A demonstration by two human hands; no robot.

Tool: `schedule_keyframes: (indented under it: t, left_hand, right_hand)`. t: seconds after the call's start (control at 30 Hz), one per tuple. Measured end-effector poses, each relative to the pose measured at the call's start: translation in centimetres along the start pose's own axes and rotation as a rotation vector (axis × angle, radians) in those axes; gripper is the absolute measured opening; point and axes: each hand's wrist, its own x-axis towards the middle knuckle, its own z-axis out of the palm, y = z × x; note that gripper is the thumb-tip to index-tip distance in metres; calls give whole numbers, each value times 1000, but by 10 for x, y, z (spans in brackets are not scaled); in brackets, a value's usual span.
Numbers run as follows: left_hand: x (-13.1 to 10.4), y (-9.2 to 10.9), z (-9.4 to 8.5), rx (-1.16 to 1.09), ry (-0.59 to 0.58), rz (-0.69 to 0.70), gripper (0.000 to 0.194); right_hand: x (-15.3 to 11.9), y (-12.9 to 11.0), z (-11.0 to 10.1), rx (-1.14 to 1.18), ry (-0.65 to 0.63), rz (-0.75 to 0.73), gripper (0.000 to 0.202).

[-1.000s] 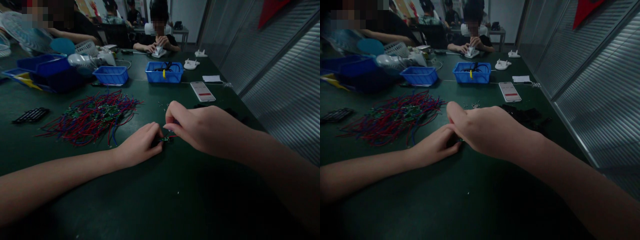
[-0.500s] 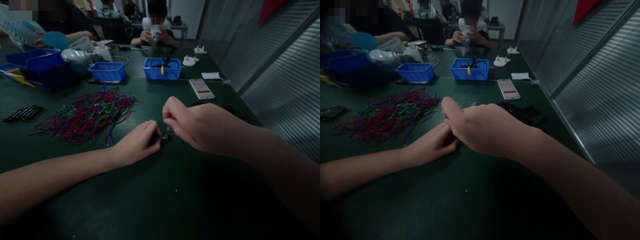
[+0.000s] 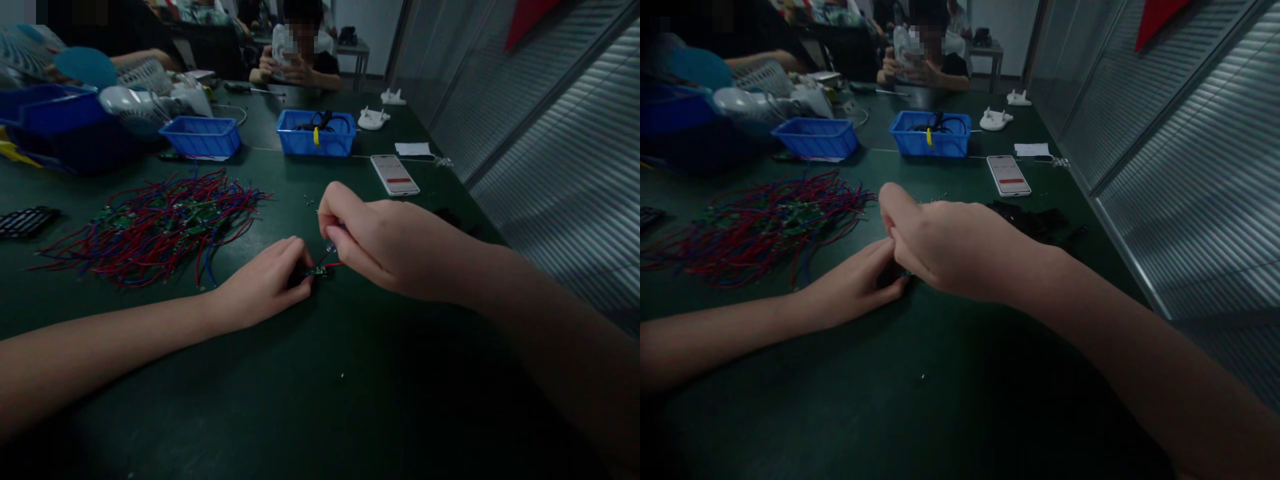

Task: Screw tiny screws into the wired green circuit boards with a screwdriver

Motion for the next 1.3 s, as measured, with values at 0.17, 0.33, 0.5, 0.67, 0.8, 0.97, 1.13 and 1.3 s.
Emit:
schedule_keyframes:
  t: [0.17,0.33,0.5,0.67,0.8,0.97,1.13,1.3]
  left_hand:
    - [-1,-3,2,20,8,1,15]
    - [0,-3,2,25,5,9,15]
    - [0,0,0,3,-6,-3,14]
    - [-1,0,1,22,9,-6,14]
    - [-1,-1,1,25,-7,-2,18]
    - [-1,-1,1,23,-3,18,18]
    - [0,-2,2,36,-8,3,20]
    - [1,-2,1,19,-38,5,21]
  right_hand:
    - [-2,-2,5,-298,125,42,49]
    - [-1,-3,12,-230,175,104,43]
    - [0,-2,0,-16,7,-17,31]
    - [-1,-1,1,-231,70,51,45]
    - [0,-2,10,-265,175,157,57]
    - [0,-5,4,31,35,-10,32]
    - [-1,-7,-1,-134,11,-15,37]
    - [-2,-8,9,-249,166,76,48]
